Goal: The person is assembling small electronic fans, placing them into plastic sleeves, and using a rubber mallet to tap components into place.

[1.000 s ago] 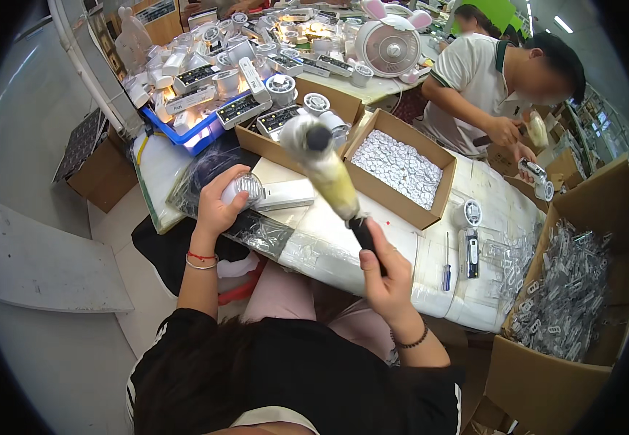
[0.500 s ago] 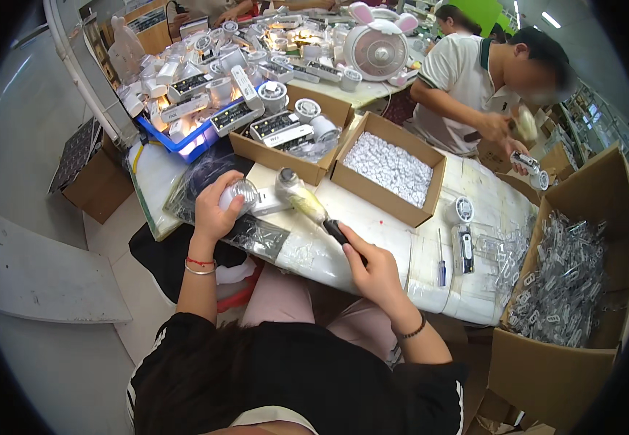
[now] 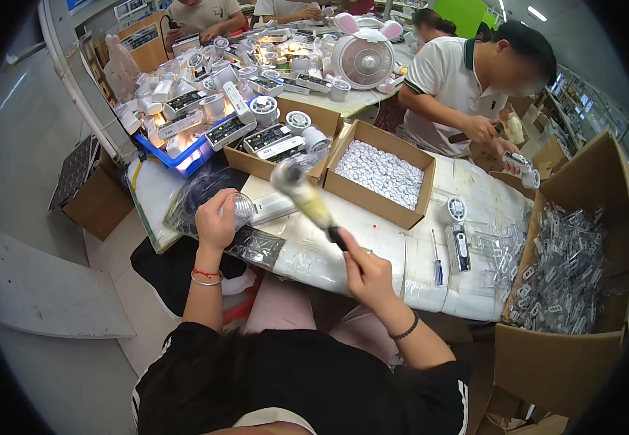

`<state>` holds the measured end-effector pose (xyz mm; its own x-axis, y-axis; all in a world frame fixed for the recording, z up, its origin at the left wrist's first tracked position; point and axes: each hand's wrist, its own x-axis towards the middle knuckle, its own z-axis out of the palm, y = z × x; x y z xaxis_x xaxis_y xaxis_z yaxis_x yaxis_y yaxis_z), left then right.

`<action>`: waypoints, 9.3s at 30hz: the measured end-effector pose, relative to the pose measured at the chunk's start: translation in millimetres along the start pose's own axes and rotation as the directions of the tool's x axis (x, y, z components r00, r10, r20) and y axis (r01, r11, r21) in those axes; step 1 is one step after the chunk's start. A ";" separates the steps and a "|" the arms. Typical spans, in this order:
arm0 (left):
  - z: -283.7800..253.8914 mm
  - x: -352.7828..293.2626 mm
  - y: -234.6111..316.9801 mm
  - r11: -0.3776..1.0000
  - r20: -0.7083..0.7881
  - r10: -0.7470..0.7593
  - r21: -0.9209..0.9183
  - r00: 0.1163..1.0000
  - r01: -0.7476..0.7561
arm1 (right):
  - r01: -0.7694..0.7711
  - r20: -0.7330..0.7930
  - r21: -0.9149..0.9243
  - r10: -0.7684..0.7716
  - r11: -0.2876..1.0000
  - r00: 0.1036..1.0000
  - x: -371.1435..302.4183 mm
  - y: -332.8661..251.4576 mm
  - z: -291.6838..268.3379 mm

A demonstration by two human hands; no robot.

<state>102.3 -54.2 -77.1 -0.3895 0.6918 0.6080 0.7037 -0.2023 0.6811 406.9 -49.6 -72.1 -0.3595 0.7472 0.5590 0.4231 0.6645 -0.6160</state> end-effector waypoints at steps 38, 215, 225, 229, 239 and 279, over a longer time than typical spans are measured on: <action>-41.8 3.1 -29.3 0.956 0.216 -0.023 -0.281 0.976 0.085 | 0.202 0.161 -0.392 -0.149 0.897 0.976 10.4 28.0 -40.7; 71.5 -60.2 82.8 0.905 0.540 0.424 -0.274 0.727 -0.324 | -0.144 0.275 0.309 0.056 0.940 0.960 17.5 38.4 -28.6; 70.3 -59.8 84.8 0.906 0.544 0.423 -0.272 0.725 -0.324 | 0.012 0.390 0.131 -0.063 0.991 0.919 8.6 46.5 -32.1; 72.5 -60.1 83.9 0.894 0.510 0.448 -0.274 0.734 -0.355 | -0.023 0.347 0.152 -0.032 0.988 0.937 5.6 46.4 -33.0; 70.8 -60.4 82.9 0.912 0.567 0.408 -0.290 0.716 -0.289 | 0.035 0.338 0.121 -0.074 0.992 0.938 5.0 46.1 -29.5; -59.3 194.6 -75.2 0.630 0.091 0.419 0.687 0.903 -0.362 | 0.618 0.431 -0.078 -0.533 0.782 0.729 77.7 -12.4 100.2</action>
<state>-61.6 54.6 14.2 -0.0025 0.6035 0.7974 0.9925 0.0987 -0.0715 290.4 1.8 -76.6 -0.8454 0.1970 0.4964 0.1736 0.9804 -0.0934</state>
